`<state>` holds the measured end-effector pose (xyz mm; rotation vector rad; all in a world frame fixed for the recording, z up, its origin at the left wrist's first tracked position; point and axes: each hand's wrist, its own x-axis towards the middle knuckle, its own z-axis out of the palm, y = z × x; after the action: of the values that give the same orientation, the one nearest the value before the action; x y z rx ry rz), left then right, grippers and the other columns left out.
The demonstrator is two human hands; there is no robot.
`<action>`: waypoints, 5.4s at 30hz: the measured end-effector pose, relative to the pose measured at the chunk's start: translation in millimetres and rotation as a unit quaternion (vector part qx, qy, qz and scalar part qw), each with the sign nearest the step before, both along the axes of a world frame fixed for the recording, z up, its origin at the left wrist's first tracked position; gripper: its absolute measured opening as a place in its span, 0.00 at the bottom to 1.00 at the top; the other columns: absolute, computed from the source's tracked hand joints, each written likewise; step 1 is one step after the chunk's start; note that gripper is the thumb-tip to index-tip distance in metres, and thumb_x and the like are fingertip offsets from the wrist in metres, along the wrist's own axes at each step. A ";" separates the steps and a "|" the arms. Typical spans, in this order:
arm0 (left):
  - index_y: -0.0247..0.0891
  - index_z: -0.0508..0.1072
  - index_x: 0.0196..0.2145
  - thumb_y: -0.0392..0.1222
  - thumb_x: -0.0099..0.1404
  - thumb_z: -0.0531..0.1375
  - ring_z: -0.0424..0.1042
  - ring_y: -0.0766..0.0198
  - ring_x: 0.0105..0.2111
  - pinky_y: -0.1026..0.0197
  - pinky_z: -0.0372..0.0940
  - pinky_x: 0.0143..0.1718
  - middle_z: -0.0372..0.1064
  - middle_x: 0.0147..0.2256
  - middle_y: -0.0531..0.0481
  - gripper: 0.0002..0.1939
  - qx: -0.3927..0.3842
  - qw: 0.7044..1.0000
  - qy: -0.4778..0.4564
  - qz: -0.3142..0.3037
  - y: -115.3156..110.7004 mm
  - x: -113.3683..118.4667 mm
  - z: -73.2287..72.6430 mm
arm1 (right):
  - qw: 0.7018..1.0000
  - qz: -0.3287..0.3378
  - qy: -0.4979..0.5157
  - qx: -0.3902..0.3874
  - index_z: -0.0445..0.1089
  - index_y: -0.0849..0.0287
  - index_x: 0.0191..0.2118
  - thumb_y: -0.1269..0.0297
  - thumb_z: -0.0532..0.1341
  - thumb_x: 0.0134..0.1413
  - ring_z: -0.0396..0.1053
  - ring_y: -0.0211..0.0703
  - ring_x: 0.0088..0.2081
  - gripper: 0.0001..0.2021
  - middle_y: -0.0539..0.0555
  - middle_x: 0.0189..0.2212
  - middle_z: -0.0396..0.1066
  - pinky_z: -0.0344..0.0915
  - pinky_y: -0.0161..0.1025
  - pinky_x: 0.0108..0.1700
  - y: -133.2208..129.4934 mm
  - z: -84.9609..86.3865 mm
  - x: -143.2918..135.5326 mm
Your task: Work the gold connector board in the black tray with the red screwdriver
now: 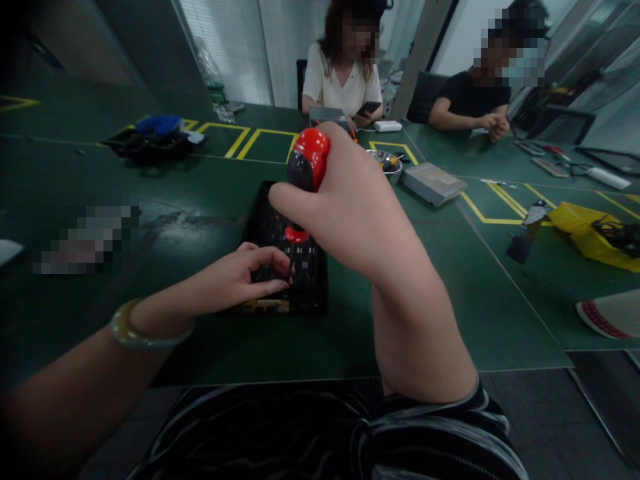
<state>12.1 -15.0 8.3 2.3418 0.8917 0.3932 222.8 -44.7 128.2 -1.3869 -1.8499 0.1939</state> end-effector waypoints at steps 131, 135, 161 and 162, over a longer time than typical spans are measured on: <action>0.49 0.82 0.37 0.48 0.64 0.64 0.70 0.53 0.49 0.49 0.47 0.51 0.78 0.44 0.55 0.07 -0.012 0.996 0.092 0.014 -9.3 9.8 -3.9 | 0.980 0.134 -0.131 -0.063 0.62 0.54 0.40 0.64 0.65 0.52 0.66 0.41 0.34 0.12 0.48 0.31 0.66 0.65 0.40 0.39 -9.1 -5.4 -7.0; 0.49 0.81 0.40 0.51 0.64 0.65 0.69 0.52 0.51 0.49 0.47 0.52 0.78 0.46 0.55 0.09 -0.018 0.997 0.076 0.011 -9.0 8.6 -5.0 | 0.976 0.159 -0.122 -0.083 0.63 0.54 0.41 0.63 0.66 0.52 0.68 0.42 0.37 0.13 0.48 0.34 0.68 0.67 0.41 0.41 -9.9 -1.8 -4.9; 0.51 0.80 0.37 0.48 0.63 0.66 0.70 0.56 0.48 0.50 0.49 0.50 0.76 0.42 0.58 0.05 0.001 0.999 0.051 0.020 -13.2 7.8 -8.7 | 0.951 0.239 -0.049 -0.193 0.64 0.53 0.50 0.62 0.67 0.53 0.70 0.39 0.42 0.20 0.49 0.46 0.72 0.66 0.38 0.44 -15.5 8.3 5.3; 0.50 0.80 0.38 0.47 0.63 0.66 0.70 0.56 0.47 0.50 0.50 0.50 0.75 0.42 0.57 0.05 0.005 0.999 0.049 0.022 -13.4 7.6 -8.6 | 0.947 0.251 -0.052 -0.194 0.64 0.53 0.50 0.64 0.66 0.53 0.70 0.38 0.42 0.19 0.49 0.46 0.72 0.66 0.38 0.44 -16.6 9.4 6.3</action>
<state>19.7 -28.4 -0.3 2.3715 0.9918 0.3047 229.2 -61.2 137.5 -1.1561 -2.3175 0.7949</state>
